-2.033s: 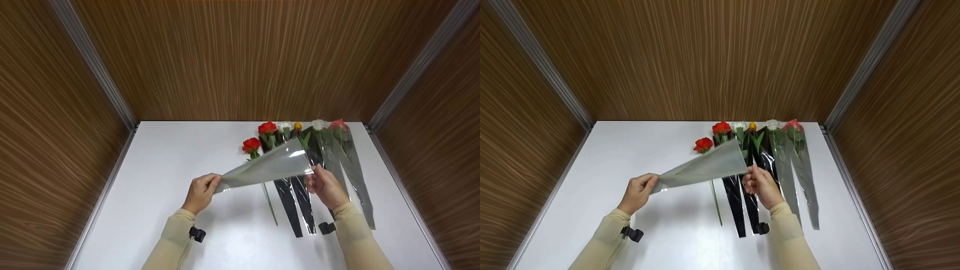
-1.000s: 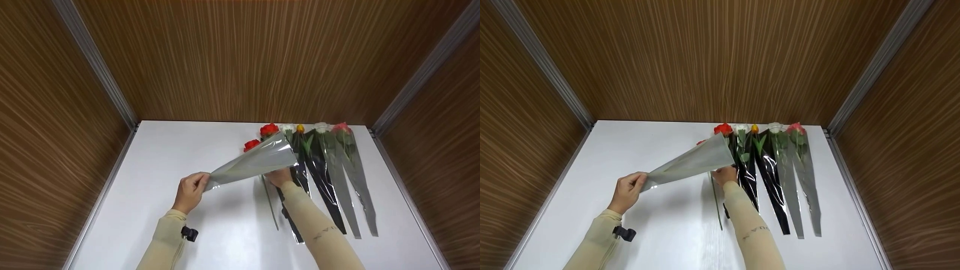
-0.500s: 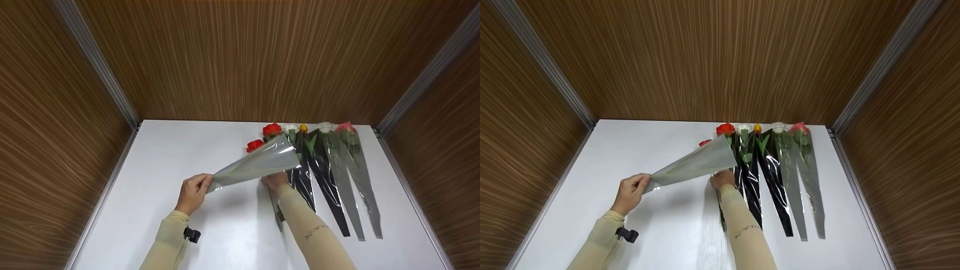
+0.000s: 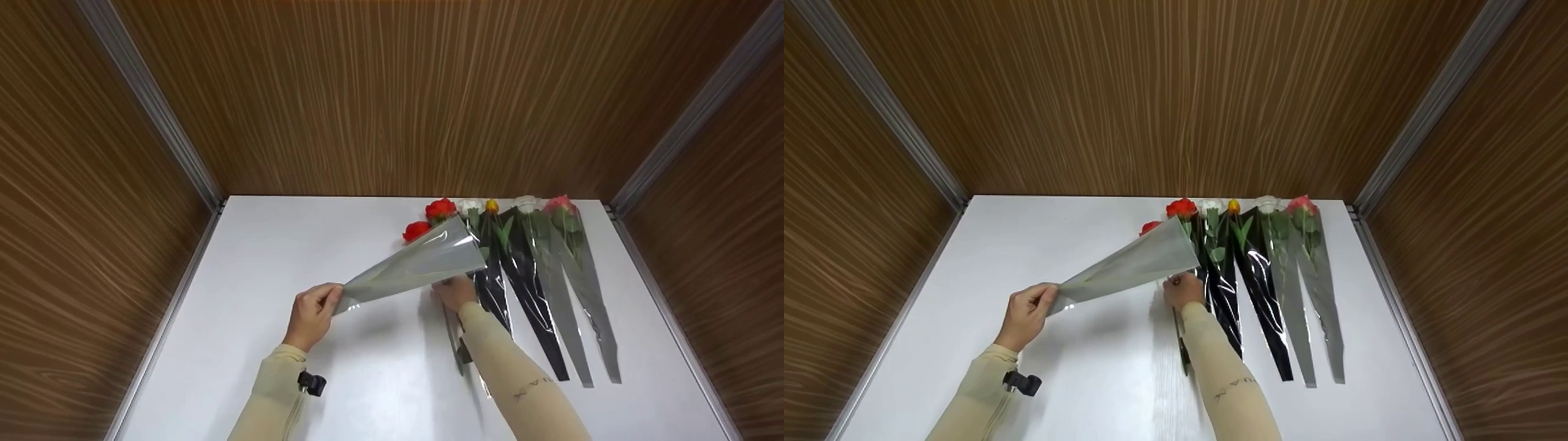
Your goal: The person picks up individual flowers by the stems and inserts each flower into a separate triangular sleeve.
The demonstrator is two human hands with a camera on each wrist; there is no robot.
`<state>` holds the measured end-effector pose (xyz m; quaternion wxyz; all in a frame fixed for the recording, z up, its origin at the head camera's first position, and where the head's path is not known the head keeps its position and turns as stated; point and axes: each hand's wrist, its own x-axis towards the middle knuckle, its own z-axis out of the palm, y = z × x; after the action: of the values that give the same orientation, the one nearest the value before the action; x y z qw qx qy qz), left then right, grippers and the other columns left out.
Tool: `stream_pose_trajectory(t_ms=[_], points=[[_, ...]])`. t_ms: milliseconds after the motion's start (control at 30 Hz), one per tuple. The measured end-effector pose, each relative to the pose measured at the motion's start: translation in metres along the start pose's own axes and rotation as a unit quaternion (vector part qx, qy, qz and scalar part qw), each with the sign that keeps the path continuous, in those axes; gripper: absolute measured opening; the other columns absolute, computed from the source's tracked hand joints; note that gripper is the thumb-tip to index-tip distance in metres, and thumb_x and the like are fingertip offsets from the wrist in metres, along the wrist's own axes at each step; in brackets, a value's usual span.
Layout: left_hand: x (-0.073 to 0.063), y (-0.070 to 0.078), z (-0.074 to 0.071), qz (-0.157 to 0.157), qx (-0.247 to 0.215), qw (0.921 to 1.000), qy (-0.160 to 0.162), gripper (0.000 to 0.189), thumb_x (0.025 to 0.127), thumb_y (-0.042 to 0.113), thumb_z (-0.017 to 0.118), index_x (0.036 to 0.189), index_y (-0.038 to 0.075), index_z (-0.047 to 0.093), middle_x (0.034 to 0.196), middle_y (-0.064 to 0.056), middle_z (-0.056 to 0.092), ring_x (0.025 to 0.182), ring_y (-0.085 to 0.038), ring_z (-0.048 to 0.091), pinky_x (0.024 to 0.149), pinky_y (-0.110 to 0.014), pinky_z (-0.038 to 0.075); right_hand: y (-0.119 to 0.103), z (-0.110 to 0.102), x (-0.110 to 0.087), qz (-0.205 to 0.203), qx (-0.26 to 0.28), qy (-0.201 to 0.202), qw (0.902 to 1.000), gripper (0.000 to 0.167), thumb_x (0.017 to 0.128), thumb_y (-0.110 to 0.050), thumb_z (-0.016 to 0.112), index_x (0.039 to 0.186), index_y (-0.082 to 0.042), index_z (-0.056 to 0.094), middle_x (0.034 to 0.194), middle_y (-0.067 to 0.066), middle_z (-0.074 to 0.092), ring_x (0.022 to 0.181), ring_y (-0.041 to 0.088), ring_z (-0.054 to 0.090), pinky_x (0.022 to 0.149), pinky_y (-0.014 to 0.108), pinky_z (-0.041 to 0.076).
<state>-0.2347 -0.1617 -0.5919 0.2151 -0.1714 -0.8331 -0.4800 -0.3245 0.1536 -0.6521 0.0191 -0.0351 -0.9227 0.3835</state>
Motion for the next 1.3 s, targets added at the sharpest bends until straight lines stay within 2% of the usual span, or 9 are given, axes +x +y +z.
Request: stream_pose_trajectory(t_ms=[133, 200, 367, 467, 667, 833, 1033, 1167, 1300], points=[[-0.002, 0.0, -0.002, 0.006, 0.002, 1.0, 0.007, 0.019, 0.098, 0.02, 0.058, 0.093, 0.009, 0.073, 0.091, 0.002, 0.072, 0.079, -0.009, 0.064, 0.069, -0.034, 0.053, -0.002, -0.009, -0.005, -0.012, 0.04, 0.005, 0.9991, 0.036, 0.087, -0.017, 0.068, 0.12, -0.005, 0.063, 0.119, 0.016, 0.065, 0.108, 0.032, 0.061, 0.094, 0.045, 0.046], [-0.003, 0.0, -0.002, 0.008, 0.004, 0.9999, 0.01, 0.019, 0.098, 0.019, 0.058, 0.092, 0.009, 0.073, 0.09, 0.002, 0.071, 0.078, -0.009, 0.064, 0.068, -0.034, 0.053, -0.002, -0.015, -0.008, -0.013, 0.06, 0.009, 0.9981, 0.033, 0.089, -0.016, 0.067, 0.121, -0.007, 0.063, 0.117, 0.015, 0.066, 0.102, 0.03, 0.063, 0.089, 0.043, 0.049], [-0.004, 0.0, -0.003, 0.002, 0.006, 0.9999, 0.008, 0.02, 0.098, 0.021, 0.058, 0.092, 0.01, 0.073, 0.089, 0.003, 0.071, 0.073, -0.008, 0.062, 0.064, -0.03, 0.051, 0.001, -0.035, -0.014, -0.013, 0.114, 0.033, 0.9929, 0.018, 0.088, -0.01, 0.065, 0.105, -0.004, 0.067, 0.087, 0.013, 0.069, 0.068, 0.021, 0.063, 0.063, 0.035, 0.052], [-0.004, 0.001, -0.003, 0.0, 0.007, 1.0, 0.003, 0.021, 0.098, 0.022, 0.057, 0.093, 0.01, 0.073, 0.09, 0.003, 0.072, 0.074, -0.008, 0.062, 0.064, -0.03, 0.052, 0.005, -0.051, -0.016, -0.02, 0.149, 0.067, 0.9864, 0.015, 0.085, -0.007, 0.068, 0.099, -0.001, 0.067, 0.077, 0.011, 0.069, 0.06, 0.016, 0.06, 0.055, 0.028, 0.05], [-0.004, 0.003, -0.001, 0.005, 0.014, 0.9999, -0.007, 0.021, 0.098, 0.023, 0.058, 0.094, 0.01, 0.073, 0.092, 0.001, 0.072, 0.079, -0.01, 0.065, 0.069, -0.034, 0.053, 0.015, -0.084, -0.023, 0.004, 0.275, 0.098, 0.9565, 0.022, 0.09, -0.005, 0.065, 0.11, 0.003, 0.063, 0.083, 0.007, 0.068, 0.075, 0.017, 0.063, 0.062, 0.023, 0.049], [-0.005, 0.006, 0.001, 0.012, 0.032, 0.9992, -0.022, 0.021, 0.098, 0.025, 0.058, 0.096, 0.011, 0.073, 0.094, 0.001, 0.071, 0.084, -0.012, 0.066, 0.072, -0.035, 0.054, 0.025, -0.11, -0.032, 0.027, 0.322, 0.119, 0.9387, 0.024, 0.091, -0.007, 0.065, 0.108, 0.01, 0.061, 0.083, -0.003, 0.062, 0.077, 0.007, 0.057, 0.07, 0.021, 0.045], [-0.005, 0.01, 0.003, 0.016, 0.055, 0.9982, -0.021, 0.021, 0.098, 0.028, 0.058, 0.095, 0.014, 0.074, 0.091, 0.005, 0.07, 0.083, -0.009, 0.064, 0.071, -0.034, 0.053, 0.031, -0.14, -0.04, 0.036, 0.373, 0.146, 0.9158, 0.017, 0.091, -0.004, 0.064, 0.104, 0.005, 0.059, 0.081, -0.005, 0.059, 0.067, 0.007, 0.052, 0.058, 0.02, 0.045], [-0.003, 0.012, 0.004, 0.026, 0.08, 0.9962, -0.021, 0.022, 0.098, 0.03, 0.057, 0.095, 0.016, 0.074, 0.089, 0.007, 0.069, 0.084, -0.009, 0.062, 0.074, -0.034, 0.052, 0.032, -0.158, -0.046, 0.023, 0.417, 0.174, 0.8918, 0.019, 0.091, 0.001, 0.062, 0.109, 0.004, 0.054, 0.079, -0.002, 0.059, 0.059, 0.009, 0.05, 0.05, 0.019, 0.042], [-0.002, 0.012, 0.003, 0.036, 0.106, 0.9934, -0.023, 0.023, 0.098, 0.031, 0.057, 0.097, 0.016, 0.075, 0.09, 0.007, 0.069, 0.085, -0.01, 0.061, 0.078, -0.034, 0.05, 0.033, -0.172, -0.053, 0.023, 0.474, 0.177, 0.8624, 0.024, 0.091, 0.001, 0.063, 0.111, 0.007, 0.05, 0.079, 0.002, 0.061, 0.058, 0.011, 0.053, 0.05, 0.02, 0.044]])
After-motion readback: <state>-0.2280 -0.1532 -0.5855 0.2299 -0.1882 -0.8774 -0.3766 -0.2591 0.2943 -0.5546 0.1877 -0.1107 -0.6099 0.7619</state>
